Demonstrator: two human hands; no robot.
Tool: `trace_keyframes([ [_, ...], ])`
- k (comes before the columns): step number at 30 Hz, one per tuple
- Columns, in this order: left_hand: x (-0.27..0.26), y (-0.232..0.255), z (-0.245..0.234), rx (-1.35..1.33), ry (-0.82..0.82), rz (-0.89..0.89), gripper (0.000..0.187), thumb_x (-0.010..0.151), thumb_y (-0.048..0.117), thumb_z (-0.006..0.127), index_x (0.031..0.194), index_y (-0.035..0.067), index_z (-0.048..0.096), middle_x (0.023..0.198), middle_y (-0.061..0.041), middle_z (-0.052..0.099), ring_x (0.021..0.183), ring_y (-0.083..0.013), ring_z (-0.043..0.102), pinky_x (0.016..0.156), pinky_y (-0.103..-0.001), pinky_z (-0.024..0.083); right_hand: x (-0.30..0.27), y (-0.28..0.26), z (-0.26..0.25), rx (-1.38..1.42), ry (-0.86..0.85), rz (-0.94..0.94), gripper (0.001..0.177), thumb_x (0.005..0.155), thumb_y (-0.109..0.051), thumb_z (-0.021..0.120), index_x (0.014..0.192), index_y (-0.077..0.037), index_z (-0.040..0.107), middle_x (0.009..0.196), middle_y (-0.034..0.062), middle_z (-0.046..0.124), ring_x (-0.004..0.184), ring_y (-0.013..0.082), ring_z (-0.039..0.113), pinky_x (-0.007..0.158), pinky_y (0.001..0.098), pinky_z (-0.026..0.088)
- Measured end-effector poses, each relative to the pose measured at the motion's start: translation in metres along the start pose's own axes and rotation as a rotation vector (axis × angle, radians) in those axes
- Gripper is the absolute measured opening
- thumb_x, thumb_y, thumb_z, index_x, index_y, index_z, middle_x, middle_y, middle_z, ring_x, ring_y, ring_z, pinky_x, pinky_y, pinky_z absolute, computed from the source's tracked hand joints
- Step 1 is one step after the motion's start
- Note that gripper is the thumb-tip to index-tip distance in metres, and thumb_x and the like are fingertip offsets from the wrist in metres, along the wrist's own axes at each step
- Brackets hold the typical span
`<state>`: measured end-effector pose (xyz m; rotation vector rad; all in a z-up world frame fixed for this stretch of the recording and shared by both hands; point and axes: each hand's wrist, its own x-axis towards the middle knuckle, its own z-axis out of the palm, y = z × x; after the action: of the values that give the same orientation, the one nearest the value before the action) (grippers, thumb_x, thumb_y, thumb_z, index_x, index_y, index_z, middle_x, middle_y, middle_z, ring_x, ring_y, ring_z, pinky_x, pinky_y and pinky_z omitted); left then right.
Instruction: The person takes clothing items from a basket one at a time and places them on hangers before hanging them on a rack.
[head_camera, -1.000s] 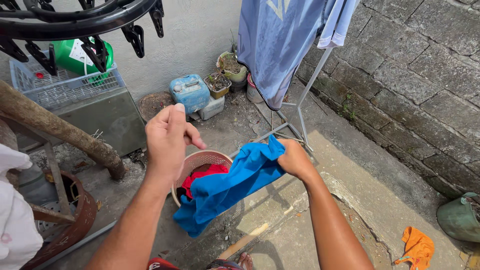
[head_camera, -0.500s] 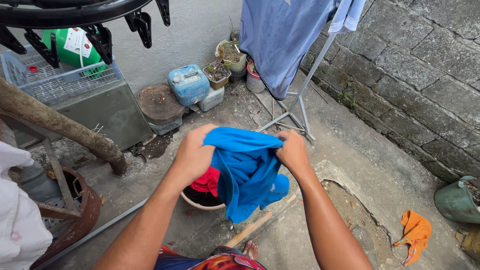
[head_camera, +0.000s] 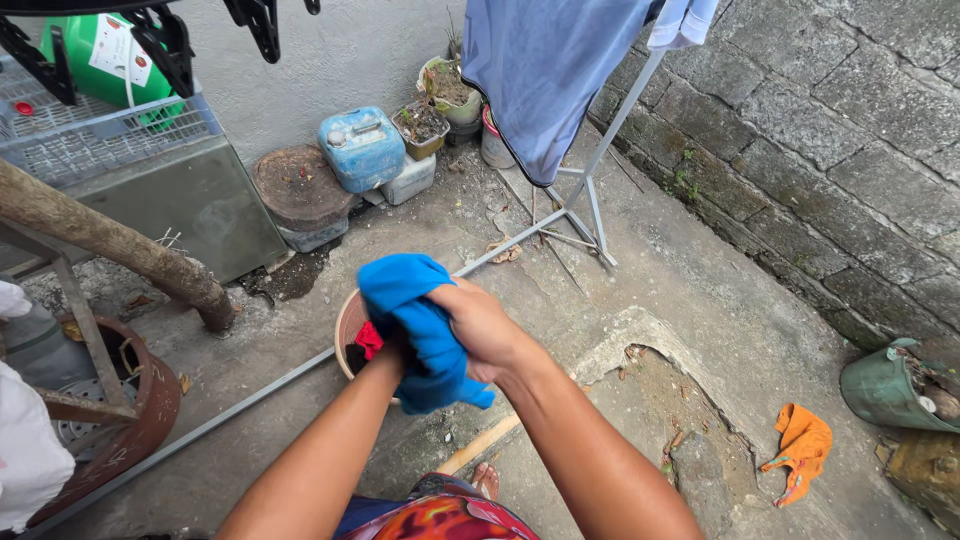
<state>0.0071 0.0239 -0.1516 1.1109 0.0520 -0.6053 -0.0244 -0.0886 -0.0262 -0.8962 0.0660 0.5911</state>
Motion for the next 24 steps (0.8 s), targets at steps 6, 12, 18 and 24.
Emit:
trace_keyframes([
  [6, -0.014, 0.069, 0.009, -0.408, 0.094, 0.259, 0.032, 0.098, 0.016, 0.049, 0.113, 0.001, 0.072, 0.114, -0.015, 0.077, 0.104, -0.0208, 0.073, 0.094, -0.037, 0.058, -0.074, -0.06, 0.026, 0.448, -0.35, -0.083, 0.046, 0.111, -0.027, 0.047, 0.141, 0.008, 0.054, 0.135, 0.023, 0.065, 0.118, 0.0306, 0.069, 0.106, 0.0414, 0.054],
  [12, -0.012, 0.101, 0.034, -0.333, -0.065, 0.254, 0.032, 0.1, 0.021, 0.049, 0.113, -0.001, 0.07, 0.112, -0.013, 0.075, 0.103, -0.0208, 0.071, 0.093, -0.039, 0.057, -0.05, -0.099, -0.026, 0.118, -0.062, -0.442, 0.051, 0.107, -0.028, 0.043, 0.151, -0.002, 0.042, 0.135, 0.0196, 0.062, 0.118, 0.0291, 0.065, 0.107, 0.0432, 0.052],
  [18, -0.016, 0.118, 0.02, 0.283, -0.165, 0.151, 0.035, 0.102, 0.026, 0.05, 0.112, -0.003, 0.067, 0.11, -0.012, 0.073, 0.102, -0.0207, 0.069, 0.093, -0.04, 0.057, 0.039, -0.098, -0.259, -0.589, 0.806, -0.475, 0.043, 0.099, -0.024, 0.062, 0.136, -0.002, 0.063, 0.112, 0.0162, 0.074, 0.097, 0.0264, 0.072, 0.088, 0.0441, 0.06],
  [24, -0.015, 0.153, 0.038, -0.168, 0.241, 0.4, 0.032, 0.1, 0.03, 0.05, 0.1, 0.001, 0.065, 0.095, -0.008, 0.068, 0.084, -0.0189, 0.067, 0.076, -0.039, 0.056, 0.013, -0.05, -0.25, -1.472, 0.933, -0.381, 0.082, 0.075, -0.027, 0.082, 0.15, -0.013, 0.05, 0.149, 0.0251, 0.046, 0.136, 0.0437, 0.044, 0.102, 0.0512, 0.035],
])
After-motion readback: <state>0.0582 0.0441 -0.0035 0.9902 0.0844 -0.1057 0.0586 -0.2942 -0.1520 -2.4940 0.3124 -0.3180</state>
